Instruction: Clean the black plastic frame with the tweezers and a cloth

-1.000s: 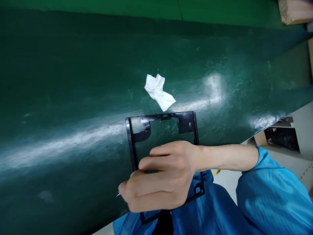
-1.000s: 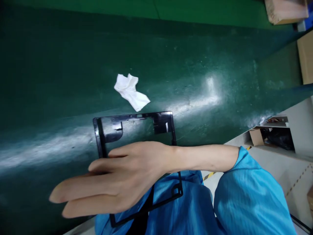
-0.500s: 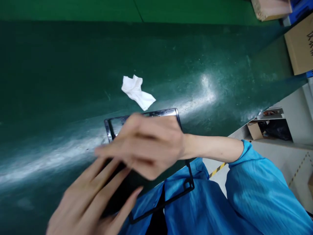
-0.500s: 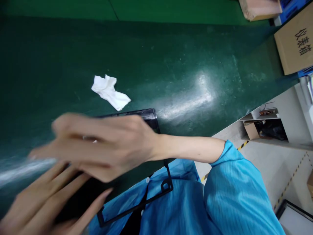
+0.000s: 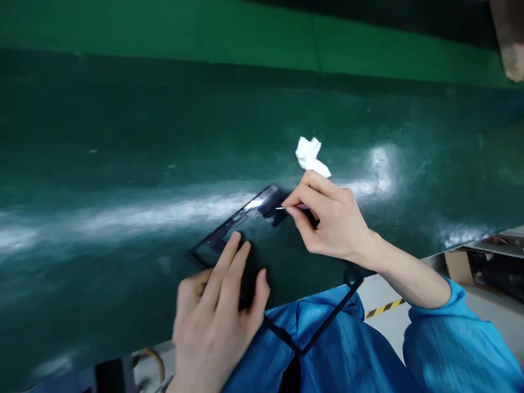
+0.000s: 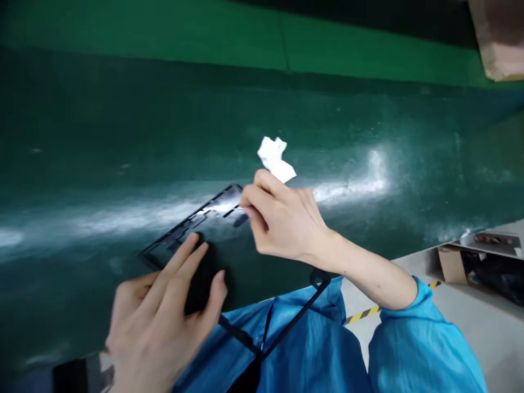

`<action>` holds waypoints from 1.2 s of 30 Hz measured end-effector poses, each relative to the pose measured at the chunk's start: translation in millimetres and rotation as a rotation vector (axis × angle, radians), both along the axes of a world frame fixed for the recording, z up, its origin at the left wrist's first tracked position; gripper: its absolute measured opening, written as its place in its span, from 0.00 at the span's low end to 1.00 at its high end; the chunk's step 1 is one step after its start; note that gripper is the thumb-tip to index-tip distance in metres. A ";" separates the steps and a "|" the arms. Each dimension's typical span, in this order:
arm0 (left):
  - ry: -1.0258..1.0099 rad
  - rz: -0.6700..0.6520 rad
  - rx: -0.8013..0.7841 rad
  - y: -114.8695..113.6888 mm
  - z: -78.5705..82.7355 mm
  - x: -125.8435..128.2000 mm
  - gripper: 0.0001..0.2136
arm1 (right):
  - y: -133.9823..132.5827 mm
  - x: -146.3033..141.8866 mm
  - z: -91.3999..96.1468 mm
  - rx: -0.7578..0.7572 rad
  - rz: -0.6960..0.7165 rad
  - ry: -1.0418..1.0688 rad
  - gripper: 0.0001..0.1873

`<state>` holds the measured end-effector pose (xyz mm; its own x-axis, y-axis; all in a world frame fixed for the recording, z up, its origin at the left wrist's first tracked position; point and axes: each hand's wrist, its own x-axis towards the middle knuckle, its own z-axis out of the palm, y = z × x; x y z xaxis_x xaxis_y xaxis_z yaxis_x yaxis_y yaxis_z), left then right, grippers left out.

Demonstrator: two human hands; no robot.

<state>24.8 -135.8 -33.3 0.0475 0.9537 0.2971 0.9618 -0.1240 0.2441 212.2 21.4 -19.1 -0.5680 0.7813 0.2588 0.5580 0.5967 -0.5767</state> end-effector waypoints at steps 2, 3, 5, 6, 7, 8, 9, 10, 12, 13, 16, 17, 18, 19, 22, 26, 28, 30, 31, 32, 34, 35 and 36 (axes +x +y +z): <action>-0.078 -0.031 -0.006 1.4 0.6 8.0 0.31 | 2.0 2.0 -1.7 -0.004 0.010 -0.197 0.12; -0.130 -0.063 -0.011 0.5 1.2 10.8 0.28 | 4.2 2.4 -2.1 0.020 0.020 -0.260 0.12; -0.238 -0.170 -0.031 -4.5 2.5 14.2 0.23 | 11.8 1.5 -1.5 0.097 0.084 -0.338 0.12; -0.285 -0.241 -0.036 -7.8 3.0 14.7 0.20 | 17.2 0.1 -0.5 0.147 0.137 -0.370 0.12; -0.321 -0.316 -0.035 -11.1 3.2 14.2 0.18 | 23.5 -1.8 1.0 0.201 0.188 -0.399 0.12; -0.347 -0.385 -0.028 -14.0 3.1 12.4 0.16 | 30.2 -4.3 2.7 0.249 0.237 -0.425 0.11; -0.368 -0.439 -0.023 -16.1 2.7 9.2 0.15 | 36.9 -7.0 4.8 0.288 0.285 -0.444 0.11; -0.382 -0.470 -0.016 -17.2 2.0 4.6 0.15 | 42.9 -9.7 7.1 0.302 0.327 -0.452 0.12; -0.388 -0.453 -0.006 -16.9 0.2 -8.3 0.15 | 50.3 -14.8 12.6 0.338 0.417 -0.444 0.13; -0.381 -0.429 -0.007 -15.7 -0.9 -15.8 0.16 | 50.6 -17.1 15.6 0.358 0.438 -0.419 0.14; -0.317 -0.373 -0.011 -10.8 -4.0 -36.4 0.20 | 36.7 -24.1 23.1 0.386 0.359 -0.270 0.14; -0.291 -0.371 -0.007 -9.6 -4.9 -41.1 0.22 | 28.4 -26.7 23.9 0.362 0.295 -0.223 0.13; -0.264 -0.374 -0.001 -8.9 -5.9 -44.4 0.23 | 19.4 -29.5 23.3 0.332 0.244 -0.191 0.13; -0.244 -0.376 0.008 -8.6 -6.8 -46.2 0.25 | 10.3 -32.4 21.4 0.297 0.212 -0.174 0.13; -0.217 -0.366 0.013 -9.7 -8.5 -46.1 0.29 | -11.1 -39.6 8.9 0.236 0.118 -0.139 0.12; -0.213 -0.358 0.004 -10.7 -7.3 -43.2 0.32 | -22.0 -42.2 -9.3 0.255 0.063 -0.064 0.13; -0.220 -0.358 -0.002 -10.6 -6.1 -43.5 0.33 | -23.2 -41.7 -14.6 0.271 0.061 -0.044 0.12; -0.228 -0.358 -0.022 -11.0 -5.0 -45.7 0.33 | -24.0 -41.6 -17.1 0.295 0.069 -0.031 0.11; -0.229 -0.356 -0.039 -11.4 -4.4 -47.4 0.33 | -24.4 -41.9 -17.5 0.316 0.071 -0.028 0.11; -0.223 -0.357 -0.051 -11.9 -3.9 -49.3 0.34 | -25.0 -42.3 -17.3 0.340 0.073 -0.035 0.11; -0.194 -0.376 -0.064 -13.0 -2.7 -53.6 0.34 | -26.4 -43.7 -15.5 0.378 0.072 -0.070 0.12; -0.175 -0.392 -0.075 -13.5 -2.2 -55.4 0.33 | -27.1 -44.5 -14.1 0.383 0.069 -0.093 0.12; -0.155 -0.408 -0.099 -14.0 -2.0 -56.8 0.33 | -27.7 -45.2 -12.7 0.379 0.065 -0.112 0.13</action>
